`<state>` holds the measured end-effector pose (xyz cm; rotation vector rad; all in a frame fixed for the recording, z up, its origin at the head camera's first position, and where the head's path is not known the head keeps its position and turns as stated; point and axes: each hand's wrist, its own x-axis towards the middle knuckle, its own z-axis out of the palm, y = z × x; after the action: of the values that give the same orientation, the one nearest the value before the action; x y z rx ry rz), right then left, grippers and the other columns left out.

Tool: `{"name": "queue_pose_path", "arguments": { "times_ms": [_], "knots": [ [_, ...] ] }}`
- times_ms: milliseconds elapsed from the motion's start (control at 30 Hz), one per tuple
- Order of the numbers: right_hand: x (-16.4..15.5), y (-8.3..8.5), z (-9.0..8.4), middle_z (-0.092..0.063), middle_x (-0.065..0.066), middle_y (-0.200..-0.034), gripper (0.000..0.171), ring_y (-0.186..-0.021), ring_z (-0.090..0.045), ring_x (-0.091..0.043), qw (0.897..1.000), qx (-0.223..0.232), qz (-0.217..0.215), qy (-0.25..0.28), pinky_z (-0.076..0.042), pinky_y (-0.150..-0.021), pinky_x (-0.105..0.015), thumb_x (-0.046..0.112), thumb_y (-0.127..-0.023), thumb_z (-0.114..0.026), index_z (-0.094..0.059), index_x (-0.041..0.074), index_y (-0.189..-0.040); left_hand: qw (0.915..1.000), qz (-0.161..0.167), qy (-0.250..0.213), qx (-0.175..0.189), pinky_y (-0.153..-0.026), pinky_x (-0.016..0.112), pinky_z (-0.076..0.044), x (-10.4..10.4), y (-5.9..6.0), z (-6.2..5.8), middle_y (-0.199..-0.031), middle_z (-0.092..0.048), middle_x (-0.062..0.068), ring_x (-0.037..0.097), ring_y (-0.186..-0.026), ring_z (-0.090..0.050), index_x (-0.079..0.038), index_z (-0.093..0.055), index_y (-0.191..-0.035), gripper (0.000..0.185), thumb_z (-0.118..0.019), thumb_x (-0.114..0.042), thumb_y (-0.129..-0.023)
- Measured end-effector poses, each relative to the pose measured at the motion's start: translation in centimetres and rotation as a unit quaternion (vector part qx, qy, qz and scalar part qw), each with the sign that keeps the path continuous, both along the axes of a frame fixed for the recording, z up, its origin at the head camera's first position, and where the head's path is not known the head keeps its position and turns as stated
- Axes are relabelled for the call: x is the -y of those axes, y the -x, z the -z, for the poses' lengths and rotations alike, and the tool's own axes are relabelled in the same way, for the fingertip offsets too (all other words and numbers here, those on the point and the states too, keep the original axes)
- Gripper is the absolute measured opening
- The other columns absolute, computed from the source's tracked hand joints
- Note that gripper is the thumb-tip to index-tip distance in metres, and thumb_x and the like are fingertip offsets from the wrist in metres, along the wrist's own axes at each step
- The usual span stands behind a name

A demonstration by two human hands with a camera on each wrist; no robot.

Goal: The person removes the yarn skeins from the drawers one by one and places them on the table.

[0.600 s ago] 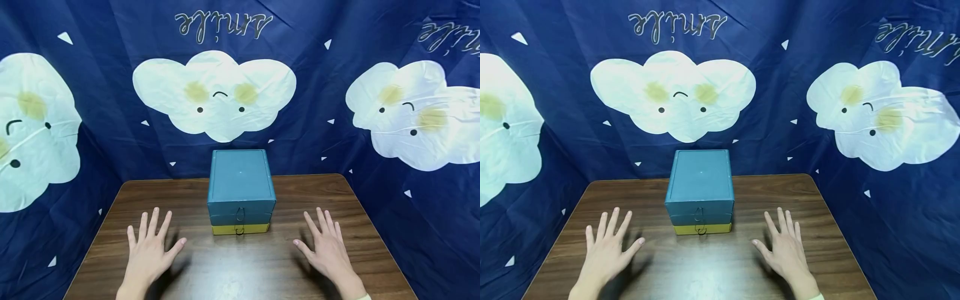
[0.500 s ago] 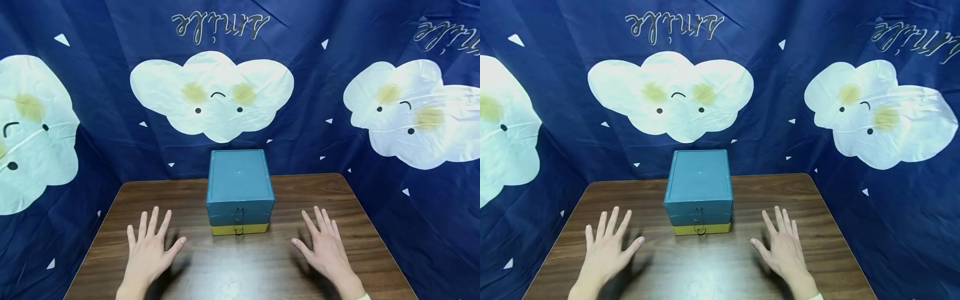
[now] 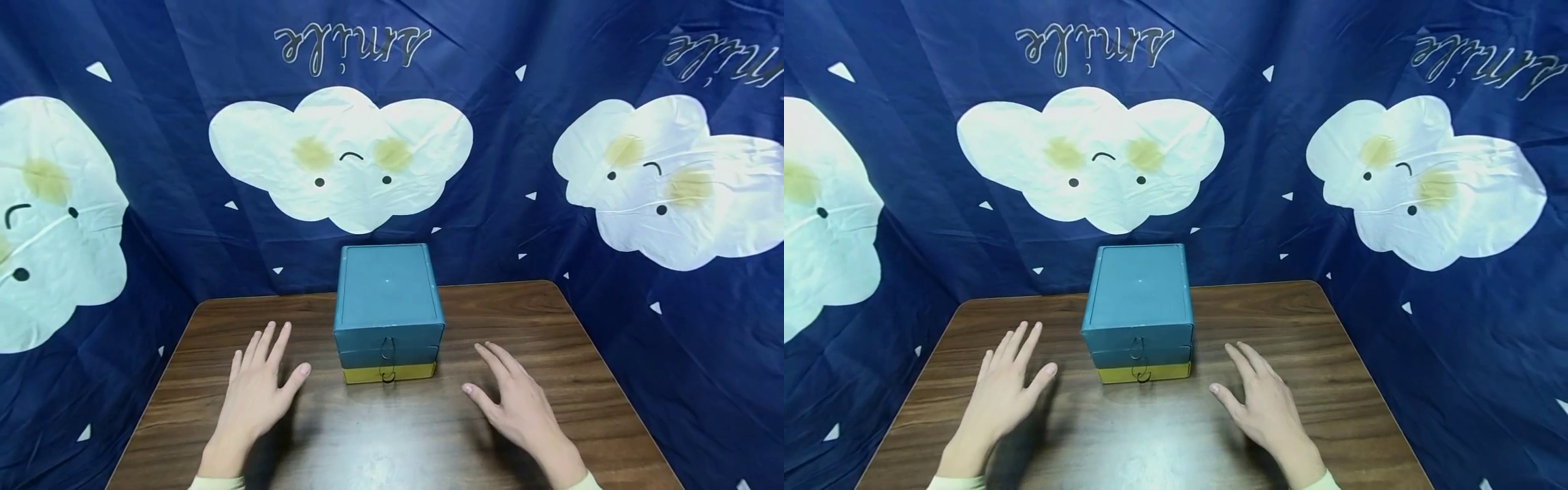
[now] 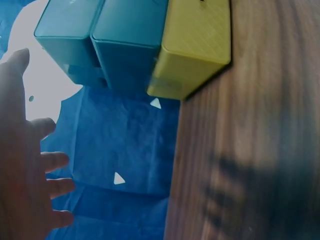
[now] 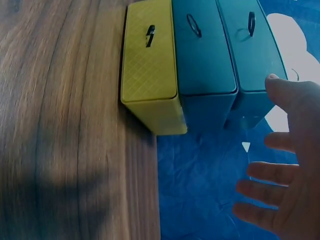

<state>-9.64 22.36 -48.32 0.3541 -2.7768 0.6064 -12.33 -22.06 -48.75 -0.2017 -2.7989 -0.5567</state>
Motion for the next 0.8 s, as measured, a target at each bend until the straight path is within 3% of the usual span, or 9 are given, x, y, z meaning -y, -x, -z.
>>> {"name": "queue_pose_path", "arguments": {
  "times_ms": [133, 300, 567, 667, 800],
  "knots": [
    [0.5, 0.1, -0.3, -0.055, 0.000, -0.148, 0.062, -0.125, -0.063, -0.028, 1.000, -0.013, -0.010, 0.012, -0.058, -0.091, -0.053, 0.050, -0.092, -0.074, -0.057, 0.025, -0.146, 0.9997, 0.010, -0.017, -0.011, -0.112, 0.075, -0.026, -0.6, 0.3, -0.5, -0.165, -0.031, 0.018, 0.048, -0.147, -0.033, -0.028, -0.022, -0.165, 0.078, -0.058, -0.053, -0.101],
    [1.6, 0.5, -0.4, -0.065, 0.002, -0.134, 0.050, -0.113, -0.069, -0.022, 0.997, -0.061, -0.027, 0.029, -0.061, -0.083, -0.046, 0.043, -0.091, -0.078, -0.066, 0.023, -0.135, 0.9982, 0.021, -0.047, -0.030, -0.107, 0.072, -0.037, -0.7, 0.6, -0.8, -0.161, -0.038, 0.020, 0.049, -0.140, -0.043, -0.025, -0.026, -0.164, 0.071, -0.056, -0.046, -0.104],
    [3.7, 0.9, -1.2, -0.070, 0.009, -0.121, 0.037, -0.106, -0.070, -0.014, 0.986, -0.131, -0.053, 0.085, -0.061, -0.081, -0.039, 0.032, -0.090, -0.080, -0.071, 0.022, -0.125, 0.9935, 0.032, -0.106, -0.029, -0.102, 0.069, -0.043, -1.1, 0.8, -1.0, -0.160, -0.040, 0.016, 0.043, -0.141, -0.044, -0.024, -0.031, -0.163, 0.062, -0.052, -0.041, -0.107],
    [4.2, 1.0, -1.5, -0.070, 0.010, -0.120, 0.036, -0.103, -0.070, -0.013, 0.984, -0.122, -0.073, 0.111, -0.062, -0.080, -0.036, 0.032, -0.092, -0.079, -0.071, 0.022, -0.125, 0.9905, 0.038, -0.129, -0.025, -0.102, 0.068, -0.044, -1.6, 1.0, -1.2, -0.160, -0.040, 0.016, 0.042, -0.141, -0.044, -0.025, -0.031, -0.163, 0.059, -0.049, -0.039, -0.108],
    [4.4, 1.1, -1.8, -0.070, 0.009, -0.119, 0.035, -0.101, -0.070, -0.014, 0.973, -0.069, -0.110, 0.189, -0.063, -0.076, -0.032, 0.029, -0.093, -0.078, -0.071, 0.020, -0.126, 0.9881, 0.043, -0.146, -0.020, -0.101, 0.068, -0.045, -2.1, 1.5, -1.3, -0.161, -0.040, 0.014, 0.041, -0.141, -0.046, -0.027, -0.031, -0.163, 0.057, -0.047, -0.039, -0.109]
  ]
}}
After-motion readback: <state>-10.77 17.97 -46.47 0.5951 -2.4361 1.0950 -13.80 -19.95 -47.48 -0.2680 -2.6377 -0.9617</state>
